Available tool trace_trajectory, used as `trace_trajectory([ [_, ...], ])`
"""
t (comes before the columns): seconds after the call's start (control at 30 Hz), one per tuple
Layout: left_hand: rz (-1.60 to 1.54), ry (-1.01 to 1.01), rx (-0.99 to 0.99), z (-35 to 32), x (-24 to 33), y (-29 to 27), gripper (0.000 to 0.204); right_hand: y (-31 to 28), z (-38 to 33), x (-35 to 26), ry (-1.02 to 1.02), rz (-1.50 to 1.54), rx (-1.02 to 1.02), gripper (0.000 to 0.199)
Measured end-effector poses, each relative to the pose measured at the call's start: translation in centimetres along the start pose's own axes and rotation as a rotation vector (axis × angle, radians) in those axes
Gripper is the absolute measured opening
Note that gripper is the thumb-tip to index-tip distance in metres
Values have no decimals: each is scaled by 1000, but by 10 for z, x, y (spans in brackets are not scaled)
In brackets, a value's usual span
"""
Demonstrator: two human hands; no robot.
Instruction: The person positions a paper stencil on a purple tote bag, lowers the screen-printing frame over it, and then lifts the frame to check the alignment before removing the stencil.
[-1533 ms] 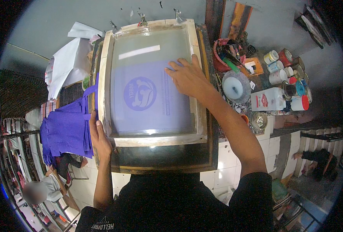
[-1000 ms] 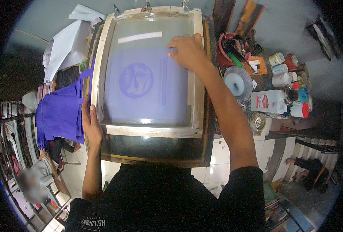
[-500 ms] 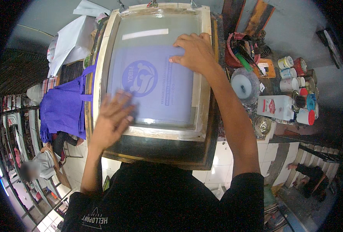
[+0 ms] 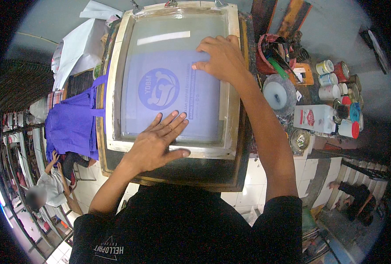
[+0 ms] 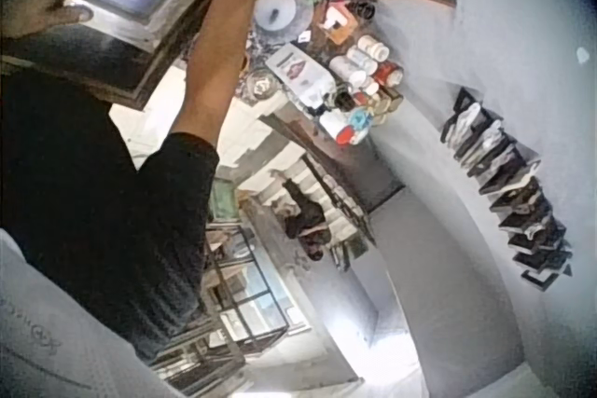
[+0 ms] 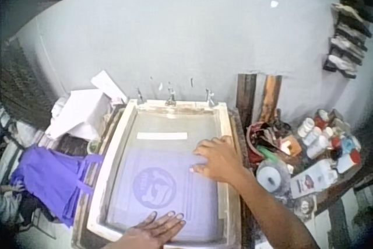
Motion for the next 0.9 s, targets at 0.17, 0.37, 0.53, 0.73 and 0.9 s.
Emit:
trace_trajectory([
  [0.17, 15, 4, 1, -1, 1, 1, 90, 0, 1, -1, 20, -3, -23, 46],
  [0.37, -4, 77, -9, -4, -2, 0, 83, -1, 0, -4, -13, -8, -37, 47],
  [0.53, -85, 112, -64, -2, -4, -8, 76, 1, -4, 0, -42, -24, 3, 48],
  [0.73, -286, 18, -130, 1, -12, -11, 73, 3, -6, 1, -43, -26, 19, 50],
  [0.9, -284, 10, -137, 3, -10, -12, 76, 4, -6, 0, -19, -52, 2, 50],
])
Point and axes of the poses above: each hand's wrist, its own z-axis towards the middle knuckle, its own y-axis out of the palm, x = y × z, the point moved 5 cm from there along z, towards the middle knuckle
